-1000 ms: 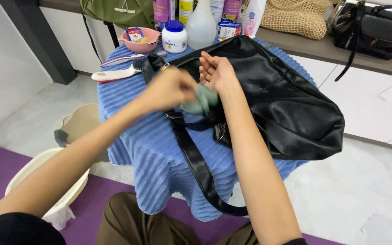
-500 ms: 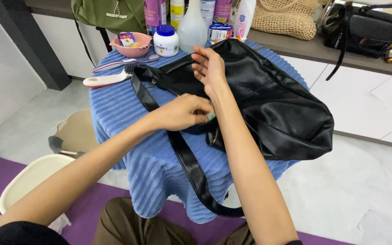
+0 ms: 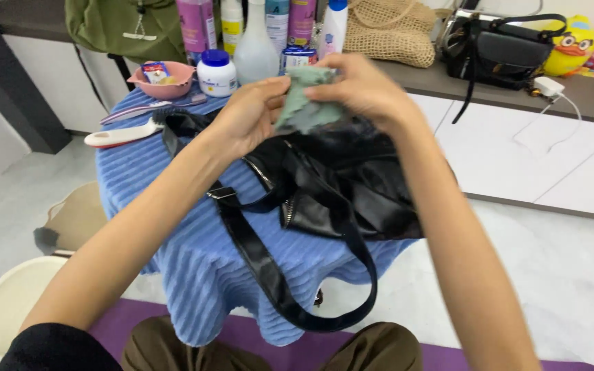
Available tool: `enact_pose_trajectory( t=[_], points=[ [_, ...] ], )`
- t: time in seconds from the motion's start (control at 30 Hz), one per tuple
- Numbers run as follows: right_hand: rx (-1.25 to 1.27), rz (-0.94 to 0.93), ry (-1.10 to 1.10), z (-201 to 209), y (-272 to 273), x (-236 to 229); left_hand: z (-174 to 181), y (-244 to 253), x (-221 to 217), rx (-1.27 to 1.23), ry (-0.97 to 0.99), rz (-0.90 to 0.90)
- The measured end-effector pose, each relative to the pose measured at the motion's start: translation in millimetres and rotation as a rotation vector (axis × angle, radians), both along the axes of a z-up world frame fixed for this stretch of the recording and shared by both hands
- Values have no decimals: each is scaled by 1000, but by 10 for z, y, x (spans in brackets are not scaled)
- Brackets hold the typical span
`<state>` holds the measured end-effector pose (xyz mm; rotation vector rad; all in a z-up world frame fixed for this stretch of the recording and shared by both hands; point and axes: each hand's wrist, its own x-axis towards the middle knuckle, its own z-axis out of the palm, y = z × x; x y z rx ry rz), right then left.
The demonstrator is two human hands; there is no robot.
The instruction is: Cleaning a black leather bag by scrubbing with a toothbrush and wiping with a cloth.
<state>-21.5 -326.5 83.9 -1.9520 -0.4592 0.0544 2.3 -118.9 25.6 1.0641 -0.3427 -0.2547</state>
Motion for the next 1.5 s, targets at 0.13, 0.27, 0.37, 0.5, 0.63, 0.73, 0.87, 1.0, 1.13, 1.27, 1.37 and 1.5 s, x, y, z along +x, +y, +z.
enact_pose_trajectory(
  t=[0.13,0.27,0.37,0.5,0.63,0.73,0.87,1.0,1.13,1.27,1.37,1.5],
  points=[
    [-25,-213,-255,109,-646,207,72,-187,50,176,18,6],
    [261,-528,-116,-49,-1439,812,59,-134,165,296,40,48],
    [241,-635,-1,-451,-1954,1400,-64,4,334,272,82,50],
    [285,-672,123,-963,-2171,2014,-114,153,462,439,18,48],
    [386,-513,198,-1001,-1884,2204,-63,210,457,467,-25,99],
    [515,-347,229,-955,-1708,2396,-40,168,395,478,-41,78],
    [799,-152,242,-1004,-1626,2554,-33,174,381,487,-53,68],
    [366,-428,251,-1568,-1864,2953,-5,152,341,498,-63,103],
    [321,-559,209,-1546,-2034,2843,-176,180,502,505,-177,237],
    [303,-576,27,-1165,-2271,2613,-208,218,522,515,-321,350],
    [330,-499,-134,-726,-2337,2236,-163,238,496,631,-542,479],
    [177,-445,-289,-26,-1392,593,-130,419,448,757,-766,599]
  ],
)
